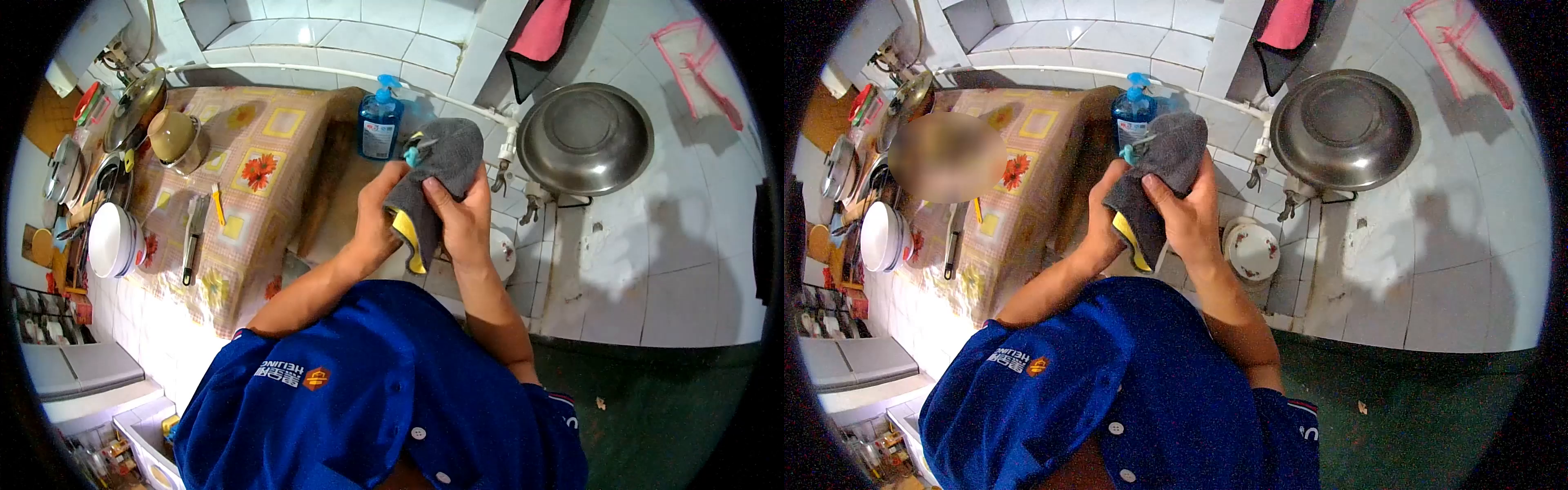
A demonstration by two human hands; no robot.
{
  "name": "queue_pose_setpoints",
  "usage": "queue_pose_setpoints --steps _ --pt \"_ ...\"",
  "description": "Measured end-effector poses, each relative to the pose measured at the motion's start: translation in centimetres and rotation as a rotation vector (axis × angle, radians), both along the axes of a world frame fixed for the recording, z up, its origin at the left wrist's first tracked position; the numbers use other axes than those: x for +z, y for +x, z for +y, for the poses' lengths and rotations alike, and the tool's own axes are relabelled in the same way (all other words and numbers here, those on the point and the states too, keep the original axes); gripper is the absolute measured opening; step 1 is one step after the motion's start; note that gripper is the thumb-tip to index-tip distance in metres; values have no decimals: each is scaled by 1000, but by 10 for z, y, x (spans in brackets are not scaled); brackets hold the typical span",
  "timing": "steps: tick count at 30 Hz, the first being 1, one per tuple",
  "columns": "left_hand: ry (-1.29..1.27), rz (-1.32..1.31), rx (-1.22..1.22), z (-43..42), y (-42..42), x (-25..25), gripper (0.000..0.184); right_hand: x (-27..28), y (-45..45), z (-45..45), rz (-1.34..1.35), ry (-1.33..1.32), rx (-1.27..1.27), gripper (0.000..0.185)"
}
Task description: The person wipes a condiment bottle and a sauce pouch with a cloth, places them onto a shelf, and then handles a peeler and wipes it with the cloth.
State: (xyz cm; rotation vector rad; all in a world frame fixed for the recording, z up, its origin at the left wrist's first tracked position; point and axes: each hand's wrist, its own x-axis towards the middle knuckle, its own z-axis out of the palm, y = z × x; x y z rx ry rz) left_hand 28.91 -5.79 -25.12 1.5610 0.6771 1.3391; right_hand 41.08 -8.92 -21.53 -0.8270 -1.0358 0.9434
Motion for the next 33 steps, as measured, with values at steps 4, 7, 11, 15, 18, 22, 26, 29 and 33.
queue_pose_setpoints --steps 4,7,11,15,18,22,26,29,33 --pt "116 67 2 -9 4 9 31 9 -6 -1 187 -79 -87 39" --pt "114 128 28 -11 1 13 31 5 -6 2 222 -77 -107 35" --pt "21 -14 48 -11 6 12 16 -12 -1 10 182 -123 -134 21" --pt "-267 -142 -127 -2 1 8 16 -33 9 -6 652 -51 154 21" --pt "-528 -319 -310 -5 -7 23 21 -71 26 0 -83 -12 -191 29" --pt "-637 -255 -458 -11 -5 21 26 -73 30 -9 540 -96 292 35" --pt "-584 -108 -496 -13 -7 21 32 -23 15 -18 561 -219 194 30" --pt "-529 -13 -564 -18 -9 26 37 -21 19 -14 371 -165 115 25" --pt "-601 -166 -716 -23 -13 35 38 0 14 -21 466 -260 176 28"
